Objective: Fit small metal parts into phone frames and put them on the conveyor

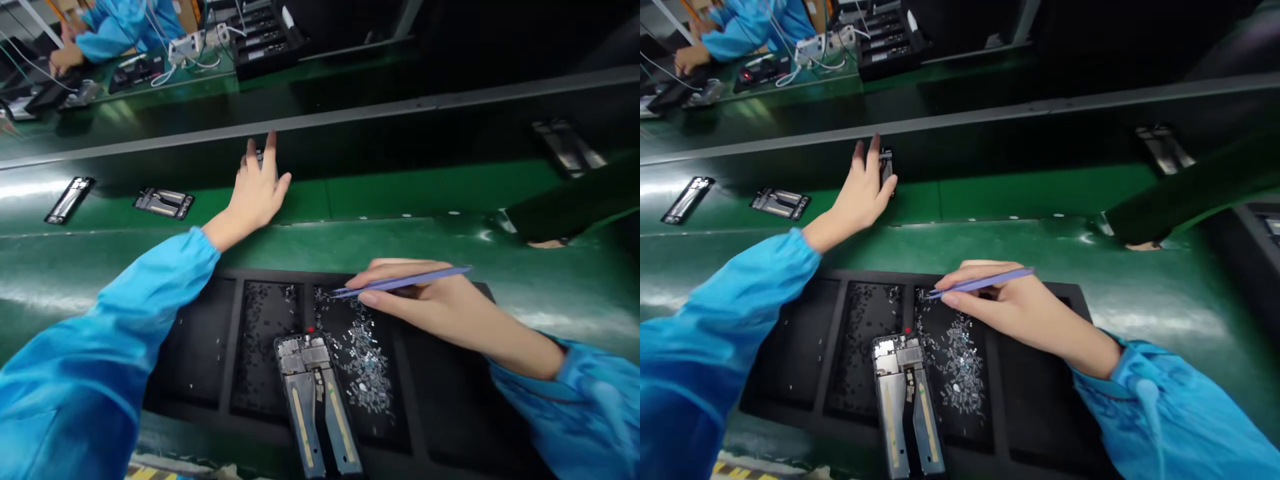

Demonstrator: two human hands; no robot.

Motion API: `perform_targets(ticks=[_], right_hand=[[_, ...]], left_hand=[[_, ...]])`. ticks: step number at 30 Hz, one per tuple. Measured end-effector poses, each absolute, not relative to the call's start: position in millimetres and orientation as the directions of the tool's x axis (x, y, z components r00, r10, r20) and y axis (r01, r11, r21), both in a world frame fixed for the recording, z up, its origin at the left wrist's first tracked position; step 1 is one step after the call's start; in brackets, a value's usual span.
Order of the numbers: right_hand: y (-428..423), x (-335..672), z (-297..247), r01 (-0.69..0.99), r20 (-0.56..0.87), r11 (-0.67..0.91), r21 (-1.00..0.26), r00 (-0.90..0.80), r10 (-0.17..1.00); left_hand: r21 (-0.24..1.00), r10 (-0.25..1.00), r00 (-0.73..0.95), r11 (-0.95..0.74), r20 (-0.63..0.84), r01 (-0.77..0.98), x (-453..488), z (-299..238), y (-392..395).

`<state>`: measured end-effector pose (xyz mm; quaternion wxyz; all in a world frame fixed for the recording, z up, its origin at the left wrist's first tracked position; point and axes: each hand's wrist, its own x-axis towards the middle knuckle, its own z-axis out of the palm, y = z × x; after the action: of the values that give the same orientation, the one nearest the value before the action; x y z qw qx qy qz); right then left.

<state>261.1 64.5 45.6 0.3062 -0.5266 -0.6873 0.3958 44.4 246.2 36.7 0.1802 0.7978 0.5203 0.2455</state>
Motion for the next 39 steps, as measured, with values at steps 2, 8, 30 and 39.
perform_targets(ticks=[2, 8, 30, 39], right_hand=[[66, 259, 36, 0.430, 0.050, 0.206, -0.879, -0.345, 0.937], [70, 261, 23, 0.500, -0.046, 0.135, -0.855, -0.332, 0.942], [34, 266, 1, 0.408, 0.385, 0.653, -0.639, -0.566, 0.729], [27, 279, -6, 0.407, 0.411, 0.777, -0.480, -0.679, 0.609]], left_hand=[[0.439, 0.772, 0.577, -0.630, 0.266, 0.641, 26, 50, 181], [0.120, 0.394, 0.878, -0.919, 0.274, 0.375, -10, 21, -18], [0.076, 0.191, 0.971, -0.980, 0.145, 0.182, -17, 3, -30], [0.008, 0.146, 0.980, -0.989, 0.132, 0.146, -19, 3, -31]])
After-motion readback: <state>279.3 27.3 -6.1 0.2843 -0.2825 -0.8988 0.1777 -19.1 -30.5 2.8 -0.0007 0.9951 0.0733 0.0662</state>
